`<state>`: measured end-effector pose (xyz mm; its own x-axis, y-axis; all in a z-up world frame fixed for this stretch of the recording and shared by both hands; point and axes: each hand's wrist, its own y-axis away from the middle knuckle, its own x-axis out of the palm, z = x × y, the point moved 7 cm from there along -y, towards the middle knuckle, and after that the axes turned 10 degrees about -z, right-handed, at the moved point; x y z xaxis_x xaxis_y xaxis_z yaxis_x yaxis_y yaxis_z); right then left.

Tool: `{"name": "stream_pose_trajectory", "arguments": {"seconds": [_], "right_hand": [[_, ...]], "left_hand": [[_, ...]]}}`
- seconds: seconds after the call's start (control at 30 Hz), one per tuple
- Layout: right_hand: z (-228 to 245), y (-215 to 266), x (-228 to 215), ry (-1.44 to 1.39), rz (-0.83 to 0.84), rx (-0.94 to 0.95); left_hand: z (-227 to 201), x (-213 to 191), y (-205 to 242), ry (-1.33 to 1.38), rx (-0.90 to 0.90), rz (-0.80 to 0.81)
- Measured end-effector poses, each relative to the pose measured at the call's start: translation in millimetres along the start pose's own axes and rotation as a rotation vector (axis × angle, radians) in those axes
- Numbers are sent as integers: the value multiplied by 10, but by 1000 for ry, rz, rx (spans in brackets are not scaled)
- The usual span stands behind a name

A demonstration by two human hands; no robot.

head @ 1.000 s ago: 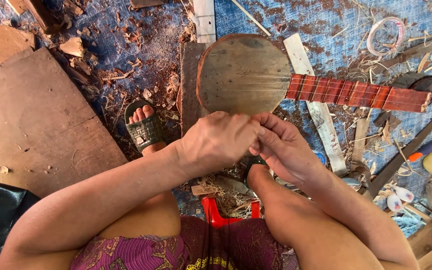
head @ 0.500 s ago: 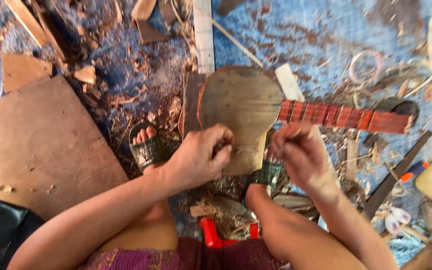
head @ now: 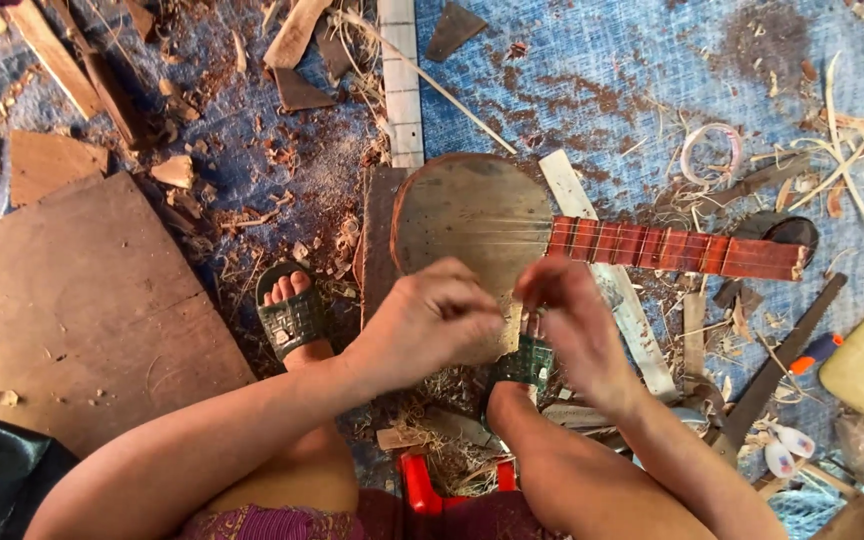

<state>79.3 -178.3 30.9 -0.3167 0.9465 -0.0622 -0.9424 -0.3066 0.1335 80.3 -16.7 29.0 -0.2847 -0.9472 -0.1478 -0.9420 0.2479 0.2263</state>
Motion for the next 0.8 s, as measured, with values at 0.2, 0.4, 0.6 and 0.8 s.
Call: {"name": "stream_pose_trajectory", "arguments": {"seconds": [0.2,0.4,0.6,0.8], "right_hand": [[-366,133,383,-86,151,213],[-580,241,206,-632,68,263],[-287,84,120,120,33,58],[-248,61,309,493,-65,-67]], "left_hand": [[407,32,25,560,-250,-314],[588,113,53,738,-425,-318],[579,217,73,738,-581,-272],[774,455,230,850,-860,-323]]}}
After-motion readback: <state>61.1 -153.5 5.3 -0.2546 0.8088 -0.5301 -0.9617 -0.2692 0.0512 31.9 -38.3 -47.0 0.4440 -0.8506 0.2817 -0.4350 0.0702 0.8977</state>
